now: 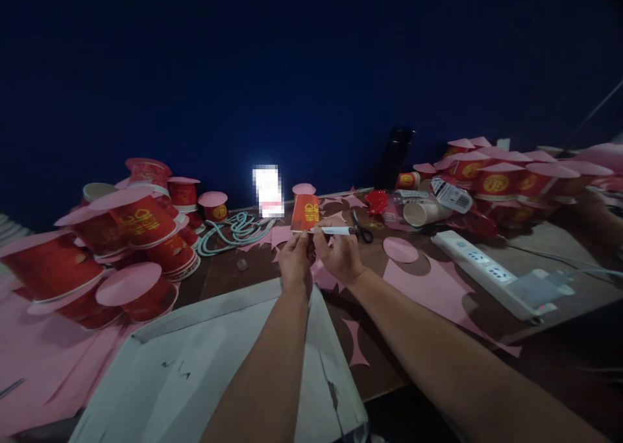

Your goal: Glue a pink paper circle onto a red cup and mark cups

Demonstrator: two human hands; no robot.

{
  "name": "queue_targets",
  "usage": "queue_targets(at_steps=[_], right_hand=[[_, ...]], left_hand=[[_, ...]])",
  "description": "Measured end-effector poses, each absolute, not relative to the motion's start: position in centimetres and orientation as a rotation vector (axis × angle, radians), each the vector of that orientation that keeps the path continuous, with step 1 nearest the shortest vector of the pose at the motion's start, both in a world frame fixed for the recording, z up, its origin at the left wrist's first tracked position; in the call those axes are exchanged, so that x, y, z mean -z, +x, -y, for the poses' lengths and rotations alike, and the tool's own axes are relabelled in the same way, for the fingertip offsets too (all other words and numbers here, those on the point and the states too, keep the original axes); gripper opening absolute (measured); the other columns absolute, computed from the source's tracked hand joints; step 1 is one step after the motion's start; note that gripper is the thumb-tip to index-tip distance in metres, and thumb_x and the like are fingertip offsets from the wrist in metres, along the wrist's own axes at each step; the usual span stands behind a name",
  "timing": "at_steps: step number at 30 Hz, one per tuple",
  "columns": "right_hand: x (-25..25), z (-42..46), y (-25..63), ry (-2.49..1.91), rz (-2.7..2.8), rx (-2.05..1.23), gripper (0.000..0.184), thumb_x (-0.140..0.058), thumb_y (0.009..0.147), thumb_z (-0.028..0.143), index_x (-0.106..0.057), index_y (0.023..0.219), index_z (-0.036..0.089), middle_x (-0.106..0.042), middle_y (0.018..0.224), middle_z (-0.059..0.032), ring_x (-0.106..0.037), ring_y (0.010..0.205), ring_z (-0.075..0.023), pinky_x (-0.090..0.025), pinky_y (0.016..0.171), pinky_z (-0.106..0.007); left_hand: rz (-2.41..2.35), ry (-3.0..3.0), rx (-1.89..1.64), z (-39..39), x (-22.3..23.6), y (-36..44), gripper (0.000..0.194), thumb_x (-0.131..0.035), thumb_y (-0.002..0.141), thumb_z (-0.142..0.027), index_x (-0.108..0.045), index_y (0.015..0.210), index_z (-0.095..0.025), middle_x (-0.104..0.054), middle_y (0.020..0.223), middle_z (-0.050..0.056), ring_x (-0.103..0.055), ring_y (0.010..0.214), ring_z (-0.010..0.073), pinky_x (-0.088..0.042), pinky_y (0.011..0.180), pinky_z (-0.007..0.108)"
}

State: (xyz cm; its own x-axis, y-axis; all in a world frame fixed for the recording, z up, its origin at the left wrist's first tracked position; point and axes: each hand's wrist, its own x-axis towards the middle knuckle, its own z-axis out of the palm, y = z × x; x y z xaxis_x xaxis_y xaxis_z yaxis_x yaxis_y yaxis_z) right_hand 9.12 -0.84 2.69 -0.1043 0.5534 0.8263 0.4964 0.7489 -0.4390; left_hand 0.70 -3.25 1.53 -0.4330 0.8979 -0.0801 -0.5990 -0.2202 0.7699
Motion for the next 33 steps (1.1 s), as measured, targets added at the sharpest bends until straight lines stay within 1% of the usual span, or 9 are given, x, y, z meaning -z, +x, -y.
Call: queue_targets(at_steps=[6, 12, 23, 29, 33], right_hand=[[-2.81, 0.83, 9.22, -0.803, 1.743, -0.071, 0.011, -0.051, 0.087, 0.025, -0.059, 0.081, 0.02, -0.064, 0.08, -0.005, -0.06, 0.078, -0.0177, -0.049, 0.075, -0.03], [-3.01, 0.83, 9.25, -0.8, 1.736, -0.083, 0.01, -0.051, 0.087, 0.024, -0.059, 0.08, 0.02, -0.065, 0.081, -0.0054, -0.061, 0.079, -0.0186, -0.049, 0.077, -0.032], [-3.03, 0.79, 9.33, -0.787, 1.726, -0.083, 0.01, -0.051, 0.087, 0.024, -0.059, 0.083, 0.02, -0.065, 0.082, -0.006, -0.062, 0.082, -0.0195, -0.049, 0.08, -0.034], [-3.22, 0.89, 9.28, -0.788, 1.719, -0.084, 0.012, -0.05, 0.089, 0.026, -0.059, 0.083, 0.02, -0.065, 0.081, -0.0068, -0.061, 0.081, -0.0196, -0.05, 0.076, -0.034], [-3.23, 0.87, 9.26, -0.799, 1.723, -0.072, 0.016, -0.048, 0.09, 0.029, -0.059, 0.083, 0.02, -0.065, 0.081, -0.0071, -0.061, 0.08, -0.0201, -0.049, 0.074, -0.034]], left_hand=[[-0.894, 0.46, -1.829, 3.34, -1.62, 0.7, 0.029, -0.078, 0.055, -0.033, -0.067, 0.073, -0.013, -0.06, 0.061, -0.001, -0.052, 0.051, 0.0066, -0.035, 0.049, 0.018], [-0.906, 0.491, -1.813, 3.32, -1.42, 0.66, 0.032, -0.078, 0.056, -0.037, -0.066, 0.074, -0.013, -0.058, 0.058, -0.002, -0.05, 0.049, 0.0065, -0.033, 0.047, 0.018], [-0.913, 0.502, -1.806, 3.42, -1.63, 0.68, 0.033, -0.078, 0.055, -0.038, -0.066, 0.074, -0.013, -0.058, 0.058, -0.001, -0.051, 0.049, 0.0069, -0.03, 0.046, 0.018], [-0.88, 0.483, -1.807, 3.38, -1.49, 0.64, 0.032, -0.079, 0.055, -0.036, -0.065, 0.073, -0.013, -0.061, 0.061, 0.0, -0.055, 0.052, 0.0081, -0.027, 0.044, 0.017], [-0.875, 0.473, -1.804, 3.36, -1.45, 0.66, 0.033, -0.079, 0.055, -0.036, -0.065, 0.074, -0.013, -0.062, 0.062, 0.001, -0.056, 0.053, 0.0085, -0.031, 0.046, 0.017]])
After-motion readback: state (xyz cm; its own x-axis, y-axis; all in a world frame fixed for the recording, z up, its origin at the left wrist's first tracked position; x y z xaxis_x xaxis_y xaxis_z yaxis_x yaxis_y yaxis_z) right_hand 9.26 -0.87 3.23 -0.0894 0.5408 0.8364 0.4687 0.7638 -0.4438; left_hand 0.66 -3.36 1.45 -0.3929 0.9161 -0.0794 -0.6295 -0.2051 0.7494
